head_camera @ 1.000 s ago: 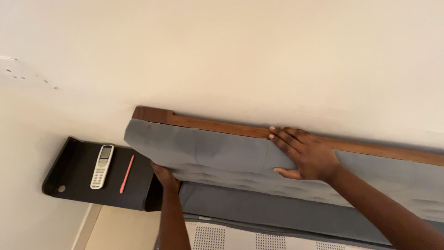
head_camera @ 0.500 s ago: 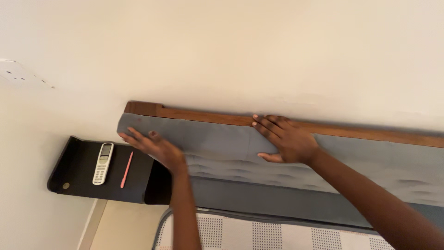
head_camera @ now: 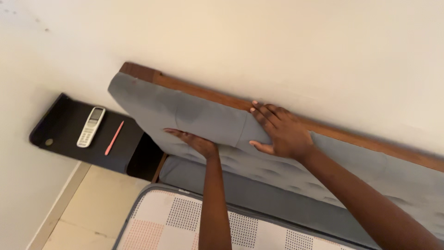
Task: The person pushes and adjusts a grey upholstered headboard against a wall by hand, pressing on the wooden frame and the tufted fabric to align it behind a mattress.
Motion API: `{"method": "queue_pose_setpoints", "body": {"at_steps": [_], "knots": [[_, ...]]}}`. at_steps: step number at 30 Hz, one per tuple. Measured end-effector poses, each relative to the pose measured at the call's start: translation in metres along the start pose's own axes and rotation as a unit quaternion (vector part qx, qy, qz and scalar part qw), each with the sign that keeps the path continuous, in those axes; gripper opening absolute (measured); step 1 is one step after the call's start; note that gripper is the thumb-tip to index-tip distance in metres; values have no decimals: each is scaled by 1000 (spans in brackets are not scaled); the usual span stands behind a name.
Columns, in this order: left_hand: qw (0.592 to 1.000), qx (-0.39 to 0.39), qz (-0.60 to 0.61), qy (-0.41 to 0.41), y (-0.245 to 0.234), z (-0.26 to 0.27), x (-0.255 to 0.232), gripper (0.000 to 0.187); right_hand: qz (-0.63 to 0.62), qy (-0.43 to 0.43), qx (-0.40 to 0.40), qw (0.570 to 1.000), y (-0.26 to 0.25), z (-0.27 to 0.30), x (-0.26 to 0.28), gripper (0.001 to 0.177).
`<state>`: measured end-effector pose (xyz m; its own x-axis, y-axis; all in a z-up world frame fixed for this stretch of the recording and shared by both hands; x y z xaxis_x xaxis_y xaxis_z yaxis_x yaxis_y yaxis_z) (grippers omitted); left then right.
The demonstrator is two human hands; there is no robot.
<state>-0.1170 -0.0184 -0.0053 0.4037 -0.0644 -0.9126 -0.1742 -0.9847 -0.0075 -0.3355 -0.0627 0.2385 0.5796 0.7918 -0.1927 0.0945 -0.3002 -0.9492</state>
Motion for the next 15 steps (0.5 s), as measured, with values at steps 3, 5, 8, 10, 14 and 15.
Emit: {"method": "queue_pose_setpoints", "body": {"at_steps": [3,5,8,10,14,15], "knots": [[999,21,-19,44,-3,31,14,78,-5,4,-3,1000,-2,-1,0,88],[998,37,-14,40,-4,46,33,77,-4,8,3,1000,-1,0,-1,87],[998,54,18,-24,-16,54,52,79,-23,11,0,1000,0,2,-2,88],[993,51,37,-102,-24,44,45,80,-22,15,-3,1000,1,2,-1,87],[977,46,120,-172,-36,22,-41,84,-28,2,-40,999,-1,4,-3,87],[978,40,172,-115,-37,8,-71,87,-28,3,-37,999,-1,5,-2,86]]}}
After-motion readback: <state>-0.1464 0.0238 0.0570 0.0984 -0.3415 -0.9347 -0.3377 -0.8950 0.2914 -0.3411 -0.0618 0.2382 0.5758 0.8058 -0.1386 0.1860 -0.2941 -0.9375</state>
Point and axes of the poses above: each hand's wrist, its own z-axis away from the middle knuckle, its own y-axis out of the palm, x = y × z, the point moved 3 cm from there along -z, towards the middle knuckle, and after that the axes turned 8 degrees about y, right-handed, at the moved point
